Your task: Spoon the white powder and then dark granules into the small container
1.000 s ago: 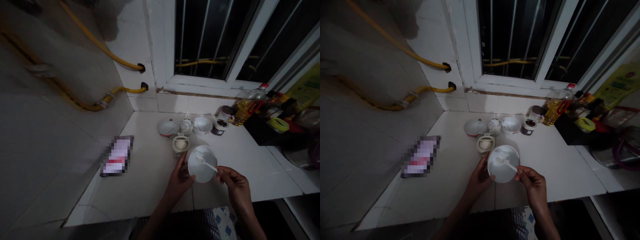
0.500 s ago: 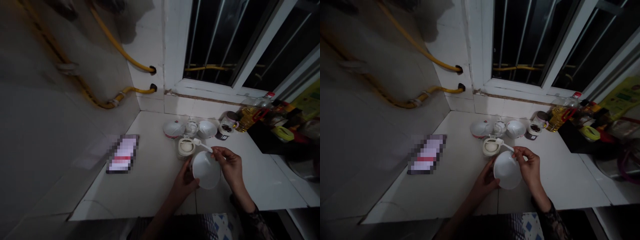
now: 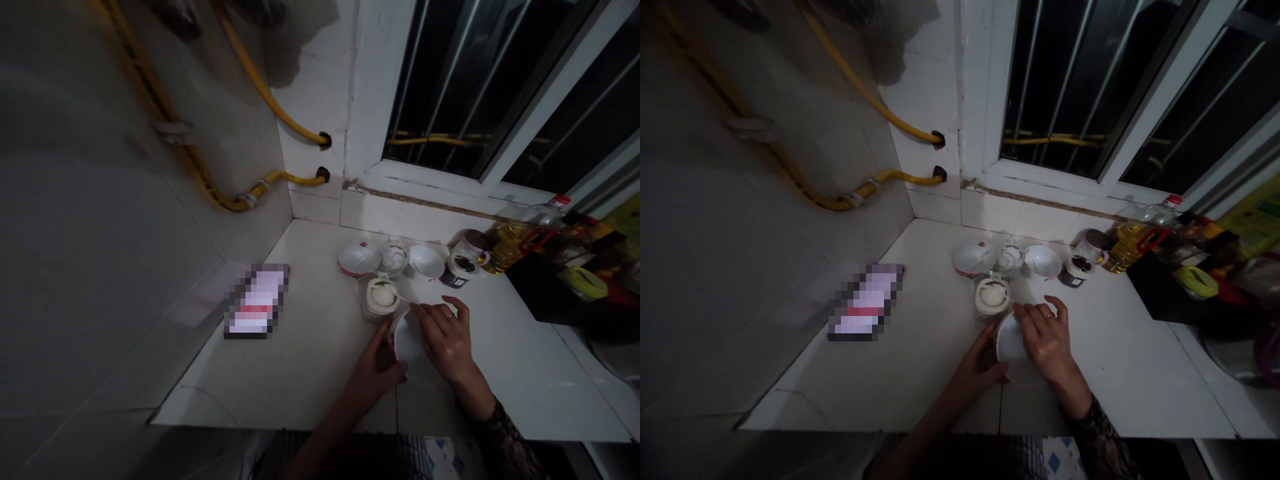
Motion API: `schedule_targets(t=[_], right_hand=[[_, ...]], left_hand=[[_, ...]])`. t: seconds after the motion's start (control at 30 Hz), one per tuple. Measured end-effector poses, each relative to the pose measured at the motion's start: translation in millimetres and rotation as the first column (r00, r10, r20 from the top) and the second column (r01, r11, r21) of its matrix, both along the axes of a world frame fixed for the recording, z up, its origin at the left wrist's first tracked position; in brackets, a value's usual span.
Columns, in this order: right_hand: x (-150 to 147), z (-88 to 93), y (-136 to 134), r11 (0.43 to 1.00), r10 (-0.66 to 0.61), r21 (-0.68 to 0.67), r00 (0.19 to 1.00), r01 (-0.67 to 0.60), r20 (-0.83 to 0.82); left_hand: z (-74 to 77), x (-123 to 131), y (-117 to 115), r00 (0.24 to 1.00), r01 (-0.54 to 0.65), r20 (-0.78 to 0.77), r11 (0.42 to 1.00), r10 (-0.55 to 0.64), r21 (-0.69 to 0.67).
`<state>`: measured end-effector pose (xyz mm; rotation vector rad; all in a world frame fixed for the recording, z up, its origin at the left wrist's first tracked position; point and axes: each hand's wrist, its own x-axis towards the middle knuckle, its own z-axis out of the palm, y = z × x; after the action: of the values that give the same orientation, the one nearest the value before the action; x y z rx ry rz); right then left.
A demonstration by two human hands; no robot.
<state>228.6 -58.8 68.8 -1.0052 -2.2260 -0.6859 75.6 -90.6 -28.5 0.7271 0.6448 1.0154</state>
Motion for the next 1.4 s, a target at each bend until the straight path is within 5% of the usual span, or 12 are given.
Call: schedule_targets(t=[0.33, 0.47, 0.6, 0.7, 0.77, 0.9, 1.03, 1.27, 1.4], right_hand=[[1.3, -2.2, -1.4, 0.999, 0.012, 0.051, 1.0, -0.011, -0.016], [6.4, -0.1, -3.7, 0.997, -0.011, -0.073, 0.978, -0.005, -0.209], [21.8, 7.5, -25.2, 0.958, -0.174, -0.286, 0.74, -0.027, -0.65], [36.8, 11.1, -53.1, 0.898, -0.303, -0.434, 0.609, -0.076, -0.733], [45.8, 10.2, -70.4, 0.886, -0.314, -0.462, 0.684, -0.038, -0.659], [53.3, 2.6, -87.7, 0.964, -0.245, -0.191, 0.901, 0.186, -0.357], [42.4, -4.8, -84.6, 0.95, -0.31, -0.03, 0.923, 0.311, -0.228], [30.6, 2.3, -84.0, 0.979, 0.023, -0.192, 0.968, -0.072, -0.249], [47.0, 10.9, -90.6, 0.974, -0.029, -0.223, 0.974, -0.022, -0.223]], left_hand=[[0.9, -2.7, 2.6, 0.999, -0.004, -0.051, 1.0, 0.004, 0.015], [0.8, -4.8, 4.0, 0.998, -0.003, -0.058, 1.0, 0.004, 0.019], [0.9, -7.2, 3.4, 0.999, 0.002, -0.043, 1.0, -0.001, 0.019], [2.7, -8.9, 3.3, 0.999, 0.025, -0.035, 0.998, -0.023, 0.059], [3.8, -8.8, 4.0, 0.999, 0.014, -0.049, 0.994, -0.009, 0.104], [5.4, -5.2, 5.5, 0.995, -0.04, -0.084, 0.984, 0.055, 0.175], [9.7, -1.8, 3.5, 0.996, -0.044, -0.071, 0.974, 0.061, 0.224], [16.2, -7.7, -0.8, 0.994, 0.015, -0.104, 0.96, 0.015, 0.279], [17.7, -13.9, 3.6, 0.986, -0.016, -0.157, 0.962, 0.06, 0.273]])
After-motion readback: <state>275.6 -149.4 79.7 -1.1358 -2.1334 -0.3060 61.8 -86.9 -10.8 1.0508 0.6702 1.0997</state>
